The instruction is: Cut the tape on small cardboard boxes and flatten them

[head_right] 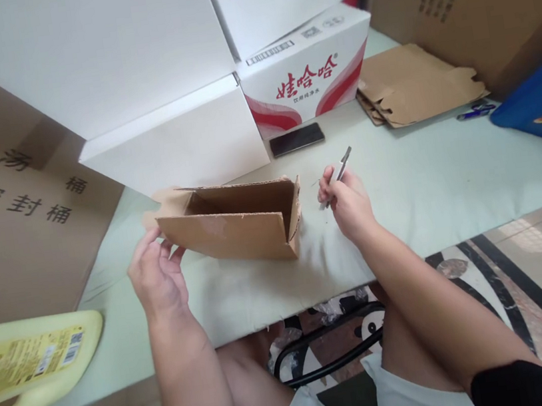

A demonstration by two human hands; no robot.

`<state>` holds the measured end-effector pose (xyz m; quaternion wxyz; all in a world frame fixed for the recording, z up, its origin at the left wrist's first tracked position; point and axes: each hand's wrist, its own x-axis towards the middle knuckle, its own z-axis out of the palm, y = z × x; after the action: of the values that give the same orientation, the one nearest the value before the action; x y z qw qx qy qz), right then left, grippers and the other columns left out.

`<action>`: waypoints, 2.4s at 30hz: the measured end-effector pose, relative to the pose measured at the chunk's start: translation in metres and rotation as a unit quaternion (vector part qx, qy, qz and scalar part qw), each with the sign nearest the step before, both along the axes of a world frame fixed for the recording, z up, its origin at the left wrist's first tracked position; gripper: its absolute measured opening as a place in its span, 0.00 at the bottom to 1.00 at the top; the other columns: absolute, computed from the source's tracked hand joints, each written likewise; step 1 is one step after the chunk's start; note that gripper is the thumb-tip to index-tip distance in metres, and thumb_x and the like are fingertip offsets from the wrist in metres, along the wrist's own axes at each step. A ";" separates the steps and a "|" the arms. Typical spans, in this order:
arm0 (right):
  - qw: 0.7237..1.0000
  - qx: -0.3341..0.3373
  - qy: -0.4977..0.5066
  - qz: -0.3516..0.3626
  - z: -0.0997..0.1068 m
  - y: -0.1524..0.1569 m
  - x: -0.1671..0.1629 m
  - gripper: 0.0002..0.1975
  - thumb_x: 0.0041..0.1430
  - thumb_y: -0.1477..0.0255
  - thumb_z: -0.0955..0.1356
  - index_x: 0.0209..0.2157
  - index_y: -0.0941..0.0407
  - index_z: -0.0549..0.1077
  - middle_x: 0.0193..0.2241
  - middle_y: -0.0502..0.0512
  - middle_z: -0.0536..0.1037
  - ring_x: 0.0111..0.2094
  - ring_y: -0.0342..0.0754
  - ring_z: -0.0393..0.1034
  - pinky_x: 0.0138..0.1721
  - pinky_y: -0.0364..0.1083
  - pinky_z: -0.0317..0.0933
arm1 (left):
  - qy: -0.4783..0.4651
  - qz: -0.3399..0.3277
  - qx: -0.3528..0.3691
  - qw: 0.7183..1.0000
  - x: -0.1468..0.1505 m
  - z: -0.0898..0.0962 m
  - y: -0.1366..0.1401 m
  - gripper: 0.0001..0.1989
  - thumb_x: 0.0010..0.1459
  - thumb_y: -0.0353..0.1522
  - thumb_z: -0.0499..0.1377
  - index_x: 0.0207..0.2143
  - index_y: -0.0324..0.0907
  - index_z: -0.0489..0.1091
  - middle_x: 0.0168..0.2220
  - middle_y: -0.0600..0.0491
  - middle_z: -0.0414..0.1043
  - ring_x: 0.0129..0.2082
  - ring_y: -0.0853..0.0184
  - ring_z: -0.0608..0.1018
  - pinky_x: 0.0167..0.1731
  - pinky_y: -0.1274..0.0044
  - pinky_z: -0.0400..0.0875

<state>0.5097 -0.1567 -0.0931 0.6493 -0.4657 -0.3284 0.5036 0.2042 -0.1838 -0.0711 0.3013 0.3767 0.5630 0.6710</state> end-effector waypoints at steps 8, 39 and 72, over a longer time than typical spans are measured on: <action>0.977 0.139 -0.159 0.014 0.030 -0.009 -0.005 0.05 0.55 0.69 0.69 0.36 0.51 0.73 0.30 0.48 0.71 0.24 0.41 0.63 0.26 0.45 0.59 | 0.003 -0.041 0.013 0.999 0.002 0.003 -0.003 0.19 0.47 0.44 0.67 0.39 0.44 0.77 0.43 0.48 0.72 0.40 0.63 0.74 0.35 0.75 0.72; 0.919 0.224 -0.304 0.112 0.014 -0.027 0.006 0.22 0.65 0.61 0.66 0.60 0.44 0.74 0.52 0.54 0.80 0.54 0.59 0.74 0.60 0.61 0.65 | 0.064 -0.151 0.167 0.972 -0.005 -0.001 -0.009 0.17 0.52 0.49 0.60 0.30 0.45 0.76 0.41 0.45 0.76 0.47 0.52 0.75 0.42 0.67 0.70; 0.951 0.213 -0.180 0.133 -0.002 -0.024 -0.003 0.22 0.66 0.51 0.65 0.55 0.47 0.70 0.58 0.54 0.73 0.60 0.58 0.68 0.63 0.60 0.61 | 0.096 -0.167 0.229 0.954 -0.004 -0.017 -0.005 0.19 0.52 0.50 0.67 0.39 0.50 0.72 0.43 0.50 0.76 0.54 0.54 0.77 0.51 0.62 0.71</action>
<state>0.5064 -0.1805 -0.0950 0.5905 -0.3515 -0.5985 0.4117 0.1998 -0.1890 -0.0879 0.2593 0.5869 0.3500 0.6825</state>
